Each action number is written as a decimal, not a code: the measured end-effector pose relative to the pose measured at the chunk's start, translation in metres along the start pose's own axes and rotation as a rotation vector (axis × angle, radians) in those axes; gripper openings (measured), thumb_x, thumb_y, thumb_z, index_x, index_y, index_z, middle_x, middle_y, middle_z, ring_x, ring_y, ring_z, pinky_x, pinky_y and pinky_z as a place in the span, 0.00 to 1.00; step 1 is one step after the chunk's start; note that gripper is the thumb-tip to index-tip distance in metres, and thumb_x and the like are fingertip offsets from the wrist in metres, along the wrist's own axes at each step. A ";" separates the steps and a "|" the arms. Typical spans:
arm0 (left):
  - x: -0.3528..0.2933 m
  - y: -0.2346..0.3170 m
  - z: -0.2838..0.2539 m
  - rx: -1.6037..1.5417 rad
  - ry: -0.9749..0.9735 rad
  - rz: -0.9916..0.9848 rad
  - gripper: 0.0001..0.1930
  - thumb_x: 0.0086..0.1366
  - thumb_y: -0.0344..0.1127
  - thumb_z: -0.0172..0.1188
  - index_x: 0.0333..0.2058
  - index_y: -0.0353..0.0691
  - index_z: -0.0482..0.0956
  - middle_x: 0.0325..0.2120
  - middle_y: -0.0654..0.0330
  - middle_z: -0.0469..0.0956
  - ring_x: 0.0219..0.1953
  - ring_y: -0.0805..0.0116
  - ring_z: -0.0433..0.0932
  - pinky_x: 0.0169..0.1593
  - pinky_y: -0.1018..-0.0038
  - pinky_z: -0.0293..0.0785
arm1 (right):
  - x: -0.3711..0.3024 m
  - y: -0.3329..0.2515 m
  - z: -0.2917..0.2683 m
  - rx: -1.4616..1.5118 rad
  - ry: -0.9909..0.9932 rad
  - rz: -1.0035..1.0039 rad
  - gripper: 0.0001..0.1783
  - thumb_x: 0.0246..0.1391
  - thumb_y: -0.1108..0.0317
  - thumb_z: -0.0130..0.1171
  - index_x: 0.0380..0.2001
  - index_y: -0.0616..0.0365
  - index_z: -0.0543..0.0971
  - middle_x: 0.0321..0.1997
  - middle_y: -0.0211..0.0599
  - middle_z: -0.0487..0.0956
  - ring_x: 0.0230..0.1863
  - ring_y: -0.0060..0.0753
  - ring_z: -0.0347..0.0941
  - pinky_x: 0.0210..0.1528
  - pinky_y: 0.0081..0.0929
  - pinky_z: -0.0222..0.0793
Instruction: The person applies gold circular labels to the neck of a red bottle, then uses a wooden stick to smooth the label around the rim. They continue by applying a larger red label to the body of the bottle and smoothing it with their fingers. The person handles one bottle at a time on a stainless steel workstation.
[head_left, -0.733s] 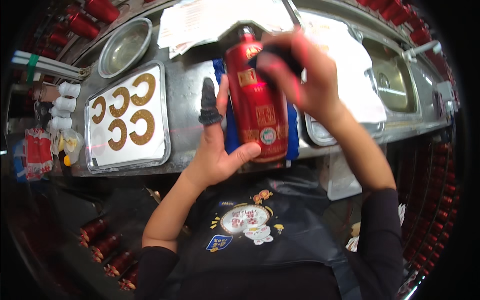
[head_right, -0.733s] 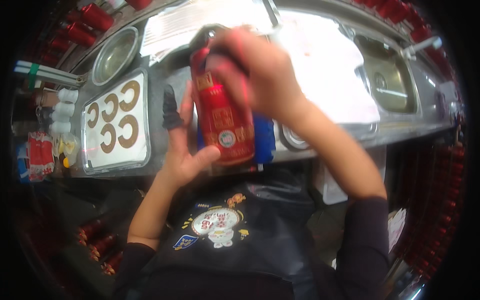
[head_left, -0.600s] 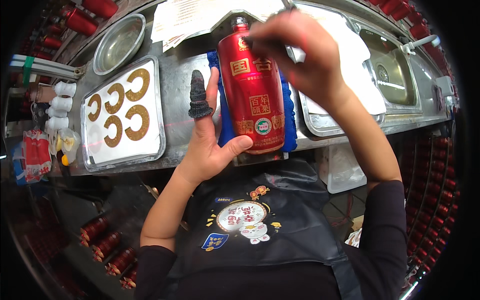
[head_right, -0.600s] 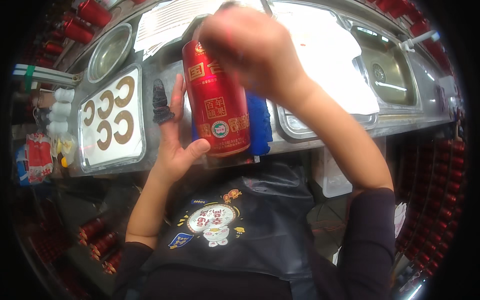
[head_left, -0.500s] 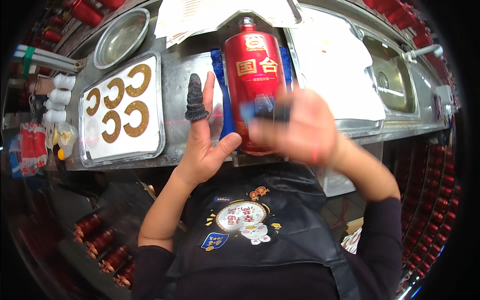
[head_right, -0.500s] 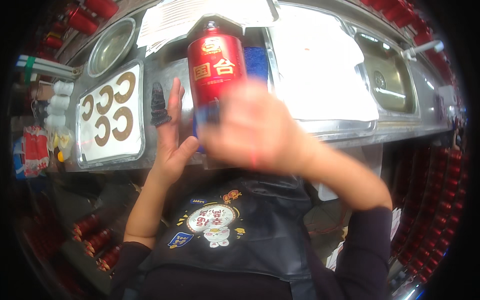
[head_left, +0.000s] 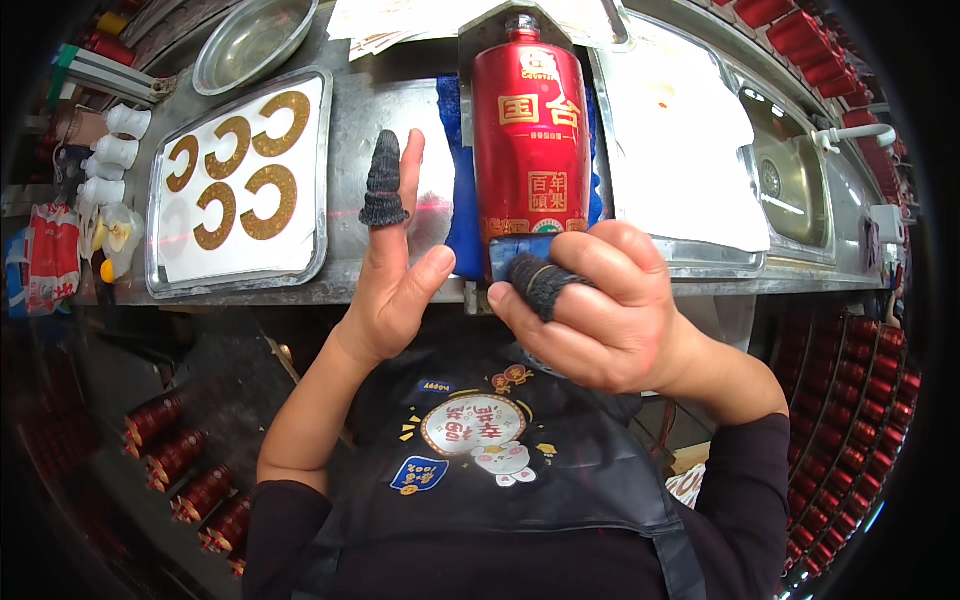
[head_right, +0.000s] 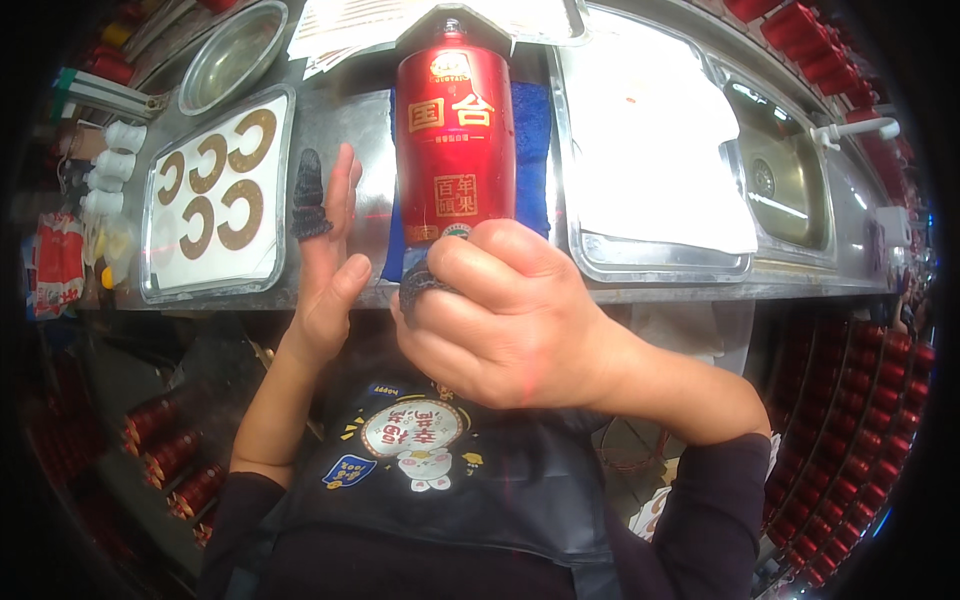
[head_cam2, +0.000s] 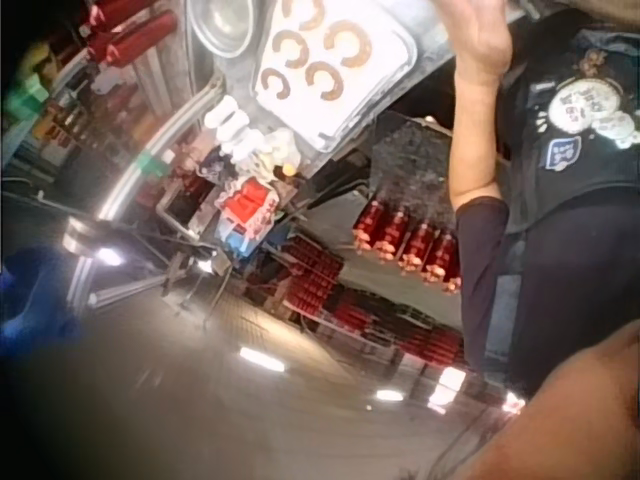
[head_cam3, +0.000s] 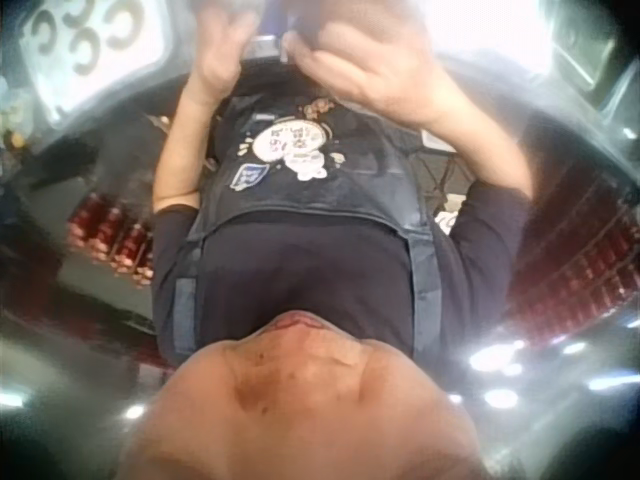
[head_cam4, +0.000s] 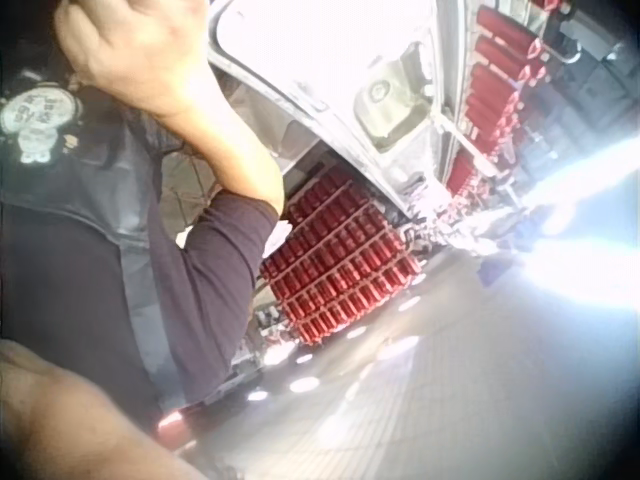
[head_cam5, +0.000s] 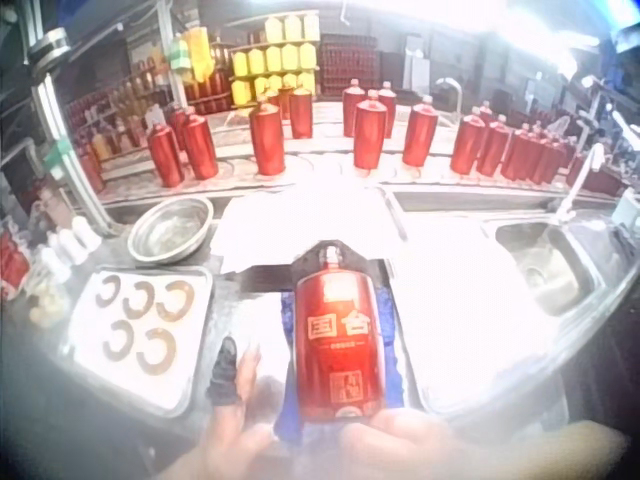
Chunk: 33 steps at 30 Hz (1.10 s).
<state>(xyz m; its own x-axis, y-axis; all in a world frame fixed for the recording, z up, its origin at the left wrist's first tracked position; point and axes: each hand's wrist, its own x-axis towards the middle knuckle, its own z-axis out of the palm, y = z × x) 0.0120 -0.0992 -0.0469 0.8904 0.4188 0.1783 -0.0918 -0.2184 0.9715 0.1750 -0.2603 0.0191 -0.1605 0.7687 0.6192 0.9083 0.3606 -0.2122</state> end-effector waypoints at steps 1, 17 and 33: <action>0.000 0.000 0.000 0.006 0.004 0.017 0.44 0.69 0.41 0.50 0.74 0.32 0.36 0.76 0.43 0.39 0.78 0.51 0.38 0.76 0.57 0.36 | -0.004 0.003 -0.002 0.025 -0.037 -0.117 0.15 0.32 0.75 0.71 0.30 0.55 0.86 0.23 0.23 0.68 0.29 0.29 0.72 0.26 0.25 0.62; 0.022 0.023 0.032 0.573 -0.096 0.114 0.61 0.48 0.47 0.75 0.74 0.40 0.43 0.74 0.38 0.40 0.77 0.43 0.38 0.70 0.36 0.26 | 0.047 0.087 -0.004 0.146 0.409 0.432 0.09 0.46 0.78 0.65 0.33 0.56 0.80 0.31 0.38 0.78 0.32 0.42 0.74 0.35 0.34 0.71; 0.025 0.018 0.028 0.531 -0.097 -0.065 0.54 0.44 0.53 0.80 0.65 0.36 0.61 0.58 0.54 0.75 0.66 0.55 0.68 0.73 0.43 0.27 | -0.048 0.006 0.015 0.558 0.613 1.352 0.10 0.59 0.69 0.67 0.34 0.62 0.76 0.27 0.30 0.79 0.29 0.15 0.72 0.33 0.19 0.70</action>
<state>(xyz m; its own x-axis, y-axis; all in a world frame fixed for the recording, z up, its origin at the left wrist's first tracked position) 0.0457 -0.1175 -0.0288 0.9262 0.3681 0.0809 0.1799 -0.6206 0.7632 0.1825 -0.2865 -0.0235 0.9136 0.3989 -0.0796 -0.0263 -0.1375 -0.9902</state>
